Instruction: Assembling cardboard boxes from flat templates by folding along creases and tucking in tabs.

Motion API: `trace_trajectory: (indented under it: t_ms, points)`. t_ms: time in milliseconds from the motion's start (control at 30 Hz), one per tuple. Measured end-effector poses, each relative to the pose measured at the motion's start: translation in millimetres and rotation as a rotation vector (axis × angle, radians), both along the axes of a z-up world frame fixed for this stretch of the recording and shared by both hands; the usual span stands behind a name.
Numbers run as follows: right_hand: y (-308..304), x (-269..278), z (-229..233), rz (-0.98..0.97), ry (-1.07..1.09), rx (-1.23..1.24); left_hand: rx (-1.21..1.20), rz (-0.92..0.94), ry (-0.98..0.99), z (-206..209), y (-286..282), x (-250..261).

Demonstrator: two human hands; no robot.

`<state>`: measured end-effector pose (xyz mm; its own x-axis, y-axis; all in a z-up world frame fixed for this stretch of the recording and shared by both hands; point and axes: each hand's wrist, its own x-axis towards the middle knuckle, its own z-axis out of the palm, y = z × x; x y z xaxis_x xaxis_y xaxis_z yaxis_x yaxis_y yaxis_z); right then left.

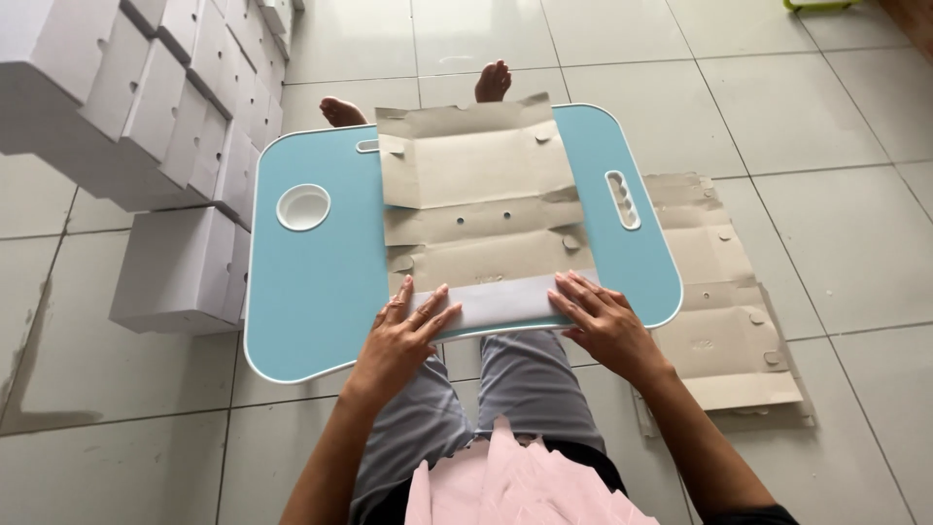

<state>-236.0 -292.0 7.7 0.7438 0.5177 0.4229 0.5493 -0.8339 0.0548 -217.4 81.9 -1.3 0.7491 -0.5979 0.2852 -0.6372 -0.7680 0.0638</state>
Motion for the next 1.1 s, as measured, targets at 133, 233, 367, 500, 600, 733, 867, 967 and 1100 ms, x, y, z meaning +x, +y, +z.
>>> trace_trajectory:
  t_ms: [133, 233, 367, 500, 600, 733, 867, 967, 1100]
  points:
    - [-15, -2, 21, 0.132, 0.062, 0.202, -0.12, -0.067, 0.023, 17, 19, -4]
    - [-26, 12, 45, 0.195, 0.197, 0.383, -0.396, -0.121, 0.177, 46, 27, 11]
    - [-24, 57, 80, 0.107, 0.344, 0.832, -0.751, 0.0, 0.118, 88, 20, 52]
    - [-13, 132, 80, -0.03, 0.35, 1.137, -0.801, 0.16, -0.168, 67, 4, 120]
    - [-19, 188, 44, 0.02, 0.526, 1.261, -0.254, 0.414, -0.502, 71, -34, 125]
    - [-18, 204, 36, -0.12, 0.56, 1.018, -0.135, 0.136, -0.316, 32, -89, 134]
    - [-27, 254, 10, -0.284, 0.48, 0.54, -0.027, 0.051, 0.132, 23, -109, 141]
    - [-8, 303, -8, -0.242, 0.302, 0.341, 0.025, 0.075, 0.293, 33, -112, 140]
    - [56, 338, -1, -0.305, 0.281, 0.18, 0.085, 0.13, 0.356, 37, -116, 139]
